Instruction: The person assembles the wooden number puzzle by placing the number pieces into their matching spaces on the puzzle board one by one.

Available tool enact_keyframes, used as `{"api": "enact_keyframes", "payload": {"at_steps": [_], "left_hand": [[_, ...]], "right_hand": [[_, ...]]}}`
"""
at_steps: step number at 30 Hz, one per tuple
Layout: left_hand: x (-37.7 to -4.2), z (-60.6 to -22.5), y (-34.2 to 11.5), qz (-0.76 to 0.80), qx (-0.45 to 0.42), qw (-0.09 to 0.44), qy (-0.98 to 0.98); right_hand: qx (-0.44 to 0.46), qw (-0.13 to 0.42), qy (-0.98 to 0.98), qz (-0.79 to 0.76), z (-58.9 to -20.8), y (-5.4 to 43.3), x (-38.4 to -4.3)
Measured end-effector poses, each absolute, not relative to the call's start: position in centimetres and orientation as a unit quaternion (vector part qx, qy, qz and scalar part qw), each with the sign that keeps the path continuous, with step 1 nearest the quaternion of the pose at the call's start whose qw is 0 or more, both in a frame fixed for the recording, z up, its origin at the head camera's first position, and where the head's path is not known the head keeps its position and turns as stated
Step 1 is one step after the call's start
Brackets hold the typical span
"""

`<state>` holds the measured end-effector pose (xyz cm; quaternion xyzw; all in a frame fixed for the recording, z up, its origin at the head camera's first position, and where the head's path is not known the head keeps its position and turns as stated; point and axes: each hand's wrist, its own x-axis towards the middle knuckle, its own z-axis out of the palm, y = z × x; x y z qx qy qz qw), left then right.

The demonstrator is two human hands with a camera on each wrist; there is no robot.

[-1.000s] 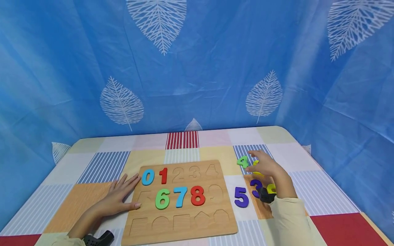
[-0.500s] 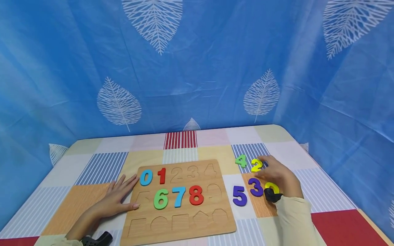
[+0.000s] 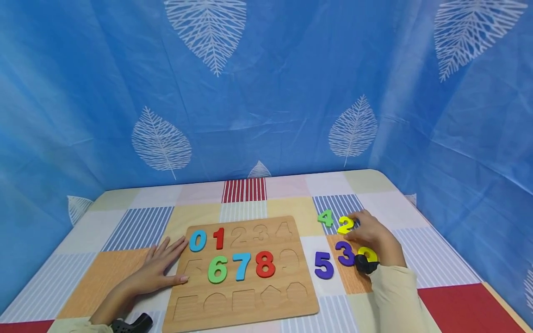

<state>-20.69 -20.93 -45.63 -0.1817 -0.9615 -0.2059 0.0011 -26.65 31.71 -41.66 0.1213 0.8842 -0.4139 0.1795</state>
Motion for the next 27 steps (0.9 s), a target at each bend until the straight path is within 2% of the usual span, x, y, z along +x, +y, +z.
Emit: {"api": "enact_keyframes", "payload": {"at_steps": [4,9,13,19,27], "left_hand": [[-20.7,-45.8,-21.0,-0.209,-0.183,-0.005,-0.961],[-20.7,-45.7,-21.2,-0.207,-0.186,-0.006,-0.96],[-20.7,-45.7,-21.3,-0.207,-0.188,0.002,-0.96],[-20.6,-45.5,-21.3,-0.203,-0.193,0.005,-0.96],[-20.7,-45.2,-21.3,-0.207,-0.188,-0.006,-0.96]], "right_hand": [[0.102,0.169,0.893,-0.405,-41.6,31.4,-26.7],[0.024,0.127,0.94,-0.317,-41.1,30.1,-27.0],[-0.026,0.096,0.96,-0.26,-40.7,28.3,-27.5],[-0.115,0.056,0.958,-0.258,-40.3,24.7,-28.2],[-0.162,0.053,0.945,-0.278,-39.6,19.7,-29.1]]}}
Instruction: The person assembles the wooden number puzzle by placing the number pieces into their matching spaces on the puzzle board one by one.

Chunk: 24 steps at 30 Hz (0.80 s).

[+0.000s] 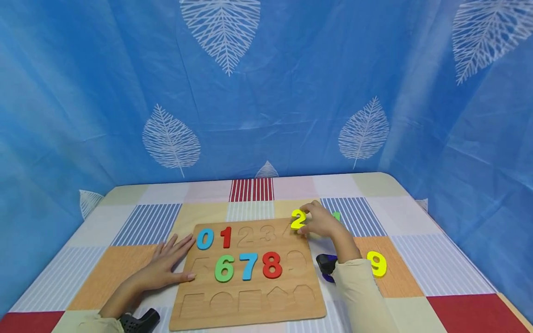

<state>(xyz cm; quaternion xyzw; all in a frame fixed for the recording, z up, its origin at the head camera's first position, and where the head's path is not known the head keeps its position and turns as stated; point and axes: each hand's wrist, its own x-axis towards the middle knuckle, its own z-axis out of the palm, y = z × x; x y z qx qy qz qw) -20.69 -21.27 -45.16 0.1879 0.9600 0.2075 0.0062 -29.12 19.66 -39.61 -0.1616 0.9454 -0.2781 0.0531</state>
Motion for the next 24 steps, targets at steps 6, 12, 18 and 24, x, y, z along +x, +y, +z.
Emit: {"api": "enact_keyframes", "payload": {"at_steps": [6,12,18,24], "left_hand": [[-20.9,-45.5,-21.4,0.209,0.193,0.0,0.959],[-20.9,-45.6,-21.5,0.216,0.189,0.0,0.958],[-21.0,-45.6,-21.6,0.22,0.184,0.011,0.958],[-21.0,-45.3,-21.6,0.221,0.189,0.017,0.957]], "right_hand": [[-0.18,0.062,0.94,-0.282,-39.2,16.6,-29.4],[-0.205,0.063,0.935,-0.284,-39.1,13.5,-29.4],[-0.228,0.076,0.933,-0.268,-39.0,10.4,-29.3],[-0.243,0.079,0.931,-0.259,-38.9,8.4,-29.0]]}}
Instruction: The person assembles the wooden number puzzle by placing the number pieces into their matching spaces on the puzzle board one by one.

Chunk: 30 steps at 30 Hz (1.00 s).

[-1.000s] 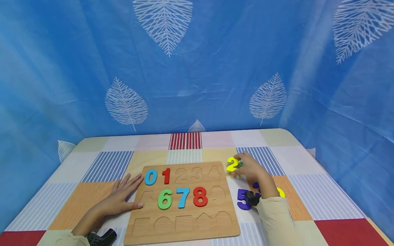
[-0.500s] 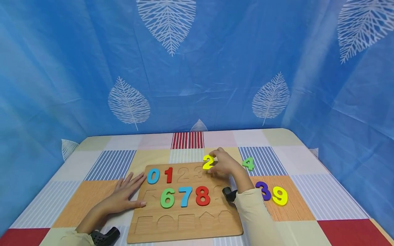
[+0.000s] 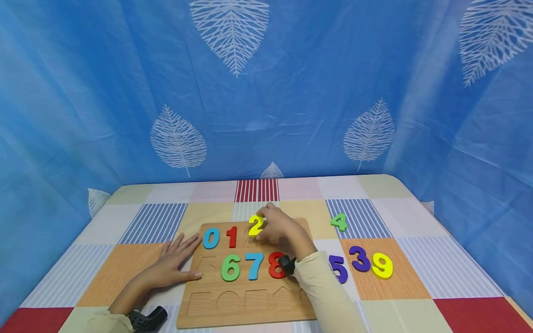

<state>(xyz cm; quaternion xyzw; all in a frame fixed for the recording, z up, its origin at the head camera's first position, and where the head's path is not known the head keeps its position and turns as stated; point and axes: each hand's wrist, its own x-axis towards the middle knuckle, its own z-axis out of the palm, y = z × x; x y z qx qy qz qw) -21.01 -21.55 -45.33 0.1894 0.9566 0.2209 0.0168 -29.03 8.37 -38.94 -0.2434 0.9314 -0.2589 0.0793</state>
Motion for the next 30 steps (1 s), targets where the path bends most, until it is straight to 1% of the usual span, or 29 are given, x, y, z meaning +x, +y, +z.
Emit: {"api": "enact_keyframes", "payload": {"at_steps": [10,30], "left_hand": [[-21.1,-45.0,-21.1,0.223,0.184,0.03,0.957],[-20.7,-45.1,-21.1,0.222,0.181,0.02,0.958]], "right_hand": [[-0.23,0.093,0.936,-0.251,-39.1,7.3,-28.9],[-0.232,0.118,0.939,-0.223,-40.4,6.8,-28.7]]}}
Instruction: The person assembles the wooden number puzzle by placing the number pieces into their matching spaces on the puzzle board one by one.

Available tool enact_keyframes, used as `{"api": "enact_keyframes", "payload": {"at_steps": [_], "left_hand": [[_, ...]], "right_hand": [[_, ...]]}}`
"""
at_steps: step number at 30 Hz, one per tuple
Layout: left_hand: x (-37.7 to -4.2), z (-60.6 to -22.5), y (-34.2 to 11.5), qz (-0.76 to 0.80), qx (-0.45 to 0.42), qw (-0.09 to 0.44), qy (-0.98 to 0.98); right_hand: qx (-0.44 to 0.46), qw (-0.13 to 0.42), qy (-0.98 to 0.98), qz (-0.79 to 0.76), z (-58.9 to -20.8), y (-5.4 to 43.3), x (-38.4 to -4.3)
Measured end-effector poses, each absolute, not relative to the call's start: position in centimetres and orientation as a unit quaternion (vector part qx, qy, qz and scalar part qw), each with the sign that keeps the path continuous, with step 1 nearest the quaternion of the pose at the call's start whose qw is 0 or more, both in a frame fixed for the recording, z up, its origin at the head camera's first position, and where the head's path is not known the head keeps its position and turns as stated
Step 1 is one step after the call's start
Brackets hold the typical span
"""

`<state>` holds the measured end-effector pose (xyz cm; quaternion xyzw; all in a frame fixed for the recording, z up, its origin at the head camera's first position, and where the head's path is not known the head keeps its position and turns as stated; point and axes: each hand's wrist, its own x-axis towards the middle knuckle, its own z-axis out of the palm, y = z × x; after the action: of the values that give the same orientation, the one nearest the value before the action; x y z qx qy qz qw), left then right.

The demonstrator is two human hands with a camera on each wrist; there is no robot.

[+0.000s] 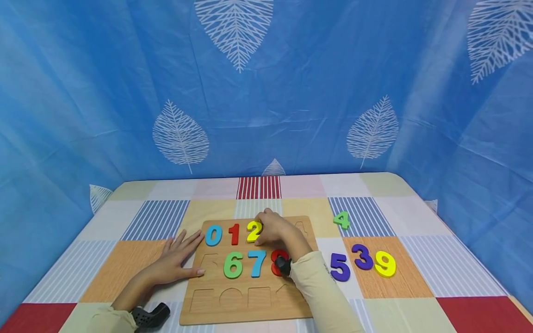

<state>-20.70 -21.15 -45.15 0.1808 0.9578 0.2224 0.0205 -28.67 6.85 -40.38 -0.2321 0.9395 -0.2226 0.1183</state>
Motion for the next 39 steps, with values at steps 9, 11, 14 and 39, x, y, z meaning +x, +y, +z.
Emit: {"api": "enact_keyframes", "payload": {"at_steps": [9,11,14,39], "left_hand": [[-20.7,-45.3,-21.1,0.226,0.18,0.025,0.957],[-20.7,-45.3,-21.1,0.229,0.183,0.024,0.956],[-20.7,-45.4,-20.9,0.227,0.185,0.024,0.956],[-20.9,-45.6,-21.0,0.217,0.192,0.001,0.957]], "right_hand": [[-0.224,0.122,0.943,-0.213,-40.5,6.9,-28.4],[-0.224,0.121,0.943,-0.213,-40.6,7.0,-28.4],[-0.223,0.121,0.942,-0.219,-40.6,7.2,-28.2],[-0.185,0.087,0.946,-0.252,-40.5,20.1,-26.1]]}}
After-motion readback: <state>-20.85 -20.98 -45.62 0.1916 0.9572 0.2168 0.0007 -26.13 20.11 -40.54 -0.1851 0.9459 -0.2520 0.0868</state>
